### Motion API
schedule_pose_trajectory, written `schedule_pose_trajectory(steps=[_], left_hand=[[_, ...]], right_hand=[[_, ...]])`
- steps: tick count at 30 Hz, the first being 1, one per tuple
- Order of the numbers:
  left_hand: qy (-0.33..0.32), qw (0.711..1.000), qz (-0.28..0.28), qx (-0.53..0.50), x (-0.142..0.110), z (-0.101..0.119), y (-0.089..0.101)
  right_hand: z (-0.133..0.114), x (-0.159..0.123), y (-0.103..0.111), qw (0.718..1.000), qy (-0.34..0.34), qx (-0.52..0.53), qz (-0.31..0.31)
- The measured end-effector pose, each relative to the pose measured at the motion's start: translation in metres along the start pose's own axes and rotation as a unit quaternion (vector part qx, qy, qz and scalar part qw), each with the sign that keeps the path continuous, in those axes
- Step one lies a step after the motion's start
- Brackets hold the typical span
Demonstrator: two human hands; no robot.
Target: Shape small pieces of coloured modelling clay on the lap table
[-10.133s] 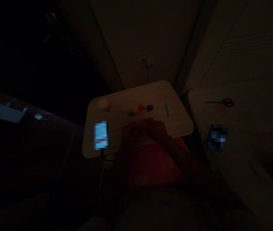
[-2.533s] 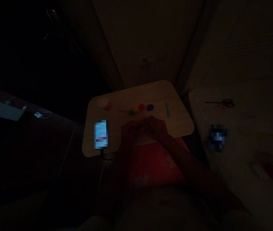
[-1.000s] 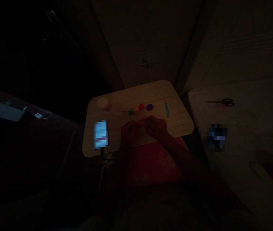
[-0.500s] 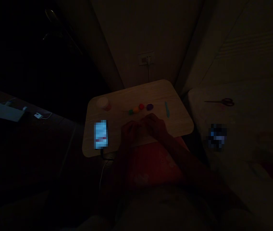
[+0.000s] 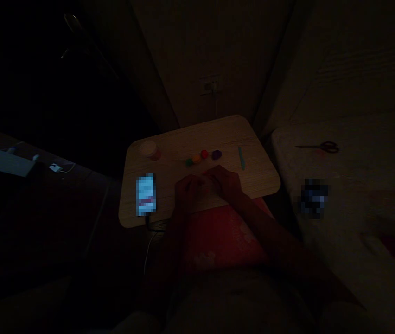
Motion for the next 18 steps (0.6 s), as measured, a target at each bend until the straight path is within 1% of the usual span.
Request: schedule_pose_trajectory(steps=[6, 10, 13, 18], left_hand=[[-0.007, 1.0, -0.003, 0.0, 0.0, -0.0026, 0.0003], [-0.01, 1.0, 0.001, 0.0, 0.0001, -0.0033, 0.0003], [-0.002, 1.0, 0.004, -0.007, -0.0002, -0.0019, 0.0002], [0.0, 1.0, 0.0, -0.011, -0.0008, -0.0012, -0.0008]], right_hand=[[0.0021, -0.0015, -0.0014, 1.0, 0.008, 0.015, 0.014], [0.0045, -0.0028, -0.0029, 1.0, -0.001, 0.018, 0.008], [0.0044, -0.0037, -0.0041, 1.0, 0.007, 0.011, -0.002], [0.0045, -0.0047, -0.0054, 1.0, 0.016, 0.014, -0.001]])
Point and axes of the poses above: each hand's wrist, its own x-axis towards the middle knuckle, its own y-axis out of the back of the hand, z = x × y, the point moved 4 cm from there along x, towards the middle knuckle, and after that the axes turned 2 degrees about -z, right-handed, at the moved point
